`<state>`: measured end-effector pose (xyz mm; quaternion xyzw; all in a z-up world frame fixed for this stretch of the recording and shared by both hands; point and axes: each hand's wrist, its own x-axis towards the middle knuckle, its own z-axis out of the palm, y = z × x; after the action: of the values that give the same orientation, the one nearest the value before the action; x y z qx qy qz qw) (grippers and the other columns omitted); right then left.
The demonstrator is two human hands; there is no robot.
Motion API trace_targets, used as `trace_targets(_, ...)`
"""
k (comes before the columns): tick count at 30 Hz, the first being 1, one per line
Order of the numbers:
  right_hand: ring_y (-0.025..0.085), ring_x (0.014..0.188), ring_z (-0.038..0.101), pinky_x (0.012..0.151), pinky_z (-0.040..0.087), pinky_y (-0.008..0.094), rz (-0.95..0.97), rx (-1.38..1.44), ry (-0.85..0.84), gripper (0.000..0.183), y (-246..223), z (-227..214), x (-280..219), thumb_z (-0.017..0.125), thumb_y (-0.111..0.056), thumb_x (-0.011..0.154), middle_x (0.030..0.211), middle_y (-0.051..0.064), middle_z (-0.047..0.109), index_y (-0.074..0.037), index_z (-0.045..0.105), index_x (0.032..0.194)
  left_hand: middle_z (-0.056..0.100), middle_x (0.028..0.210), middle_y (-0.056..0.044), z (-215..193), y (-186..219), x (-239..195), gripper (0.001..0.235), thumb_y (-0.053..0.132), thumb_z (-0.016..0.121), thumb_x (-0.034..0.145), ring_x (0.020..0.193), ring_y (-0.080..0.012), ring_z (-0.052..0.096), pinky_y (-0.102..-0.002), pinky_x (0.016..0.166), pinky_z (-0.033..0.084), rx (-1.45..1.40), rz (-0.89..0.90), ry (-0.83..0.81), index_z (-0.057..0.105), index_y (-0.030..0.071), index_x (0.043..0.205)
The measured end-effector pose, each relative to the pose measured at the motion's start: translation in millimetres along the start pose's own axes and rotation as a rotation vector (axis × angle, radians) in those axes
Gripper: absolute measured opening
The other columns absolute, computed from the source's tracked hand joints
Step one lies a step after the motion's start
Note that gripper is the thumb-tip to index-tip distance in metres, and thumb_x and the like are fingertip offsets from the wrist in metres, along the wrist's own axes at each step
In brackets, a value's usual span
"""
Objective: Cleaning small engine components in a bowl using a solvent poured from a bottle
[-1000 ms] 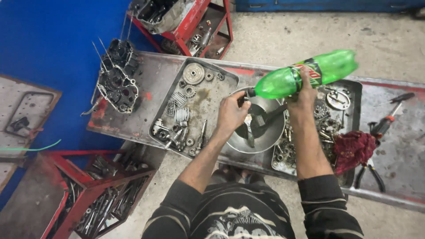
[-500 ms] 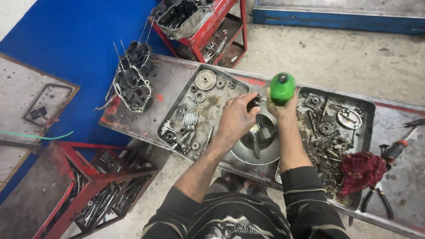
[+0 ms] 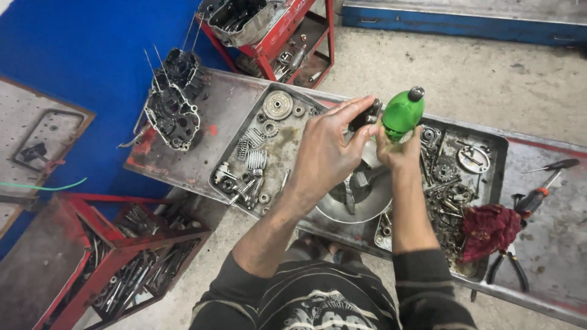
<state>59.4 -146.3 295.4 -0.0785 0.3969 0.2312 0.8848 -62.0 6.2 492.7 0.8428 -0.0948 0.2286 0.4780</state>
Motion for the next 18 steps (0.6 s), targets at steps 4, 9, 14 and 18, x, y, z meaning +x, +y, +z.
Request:
trace_targets(4,0.017,0.109,0.065,0.081,0.061,0.022,-0.197,-0.521,-0.031,0.091,20,-44,-23,0.047,-0.077,0.084,0.135,0.003,0.056,-0.010,0.034,0.144,0.068,0.124,-0.022,42,-45,-27,0.040,0.013,0.069,0.089,0.118,-0.0413,0.064,-0.048,0.102,0.050,-0.053,0.044,0.125,0.065,0.005,0.128)
trace_targets(9,0.021,0.079,0.073,0.061,0.060,0.029,-0.669,-1.013,0.142,0.032,57,-101,-19,0.055,-0.047,0.102,0.099,0.009,0.073,-0.016,0.060,0.106,0.068,0.109,-0.009,110,-166,-106,0.046,0.017,0.075,0.086,0.110,-0.0242,0.066,-0.032,0.099,0.052,0.082,-0.694,-0.170,0.063,0.027,0.129)
trace_targets(14,0.032,0.093,0.072,0.069,0.059,0.040,-0.593,-1.421,0.026,0.041,82,-134,-25,0.076,-0.032,0.090,0.108,0.022,0.071,-0.005,0.067,0.119,0.068,0.116,-0.006,124,-207,-167,0.047,0.007,0.077,0.079,0.115,-0.0270,0.064,-0.039,0.102,0.049,0.139,-0.600,-0.242,0.066,0.023,0.122)
trace_targets(18,0.031,0.092,0.072,0.067,0.059,0.041,-0.865,-1.664,-0.055,0.023,67,-151,14,0.078,-0.015,0.086,0.101,0.014,0.074,-0.011,0.074,0.108,0.066,0.121,0.005,123,-229,-168,0.049,0.009,0.073,0.082,0.115,-0.0204,0.065,-0.036,0.099,0.053,0.130,-0.411,-0.288,0.064,0.031,0.125)
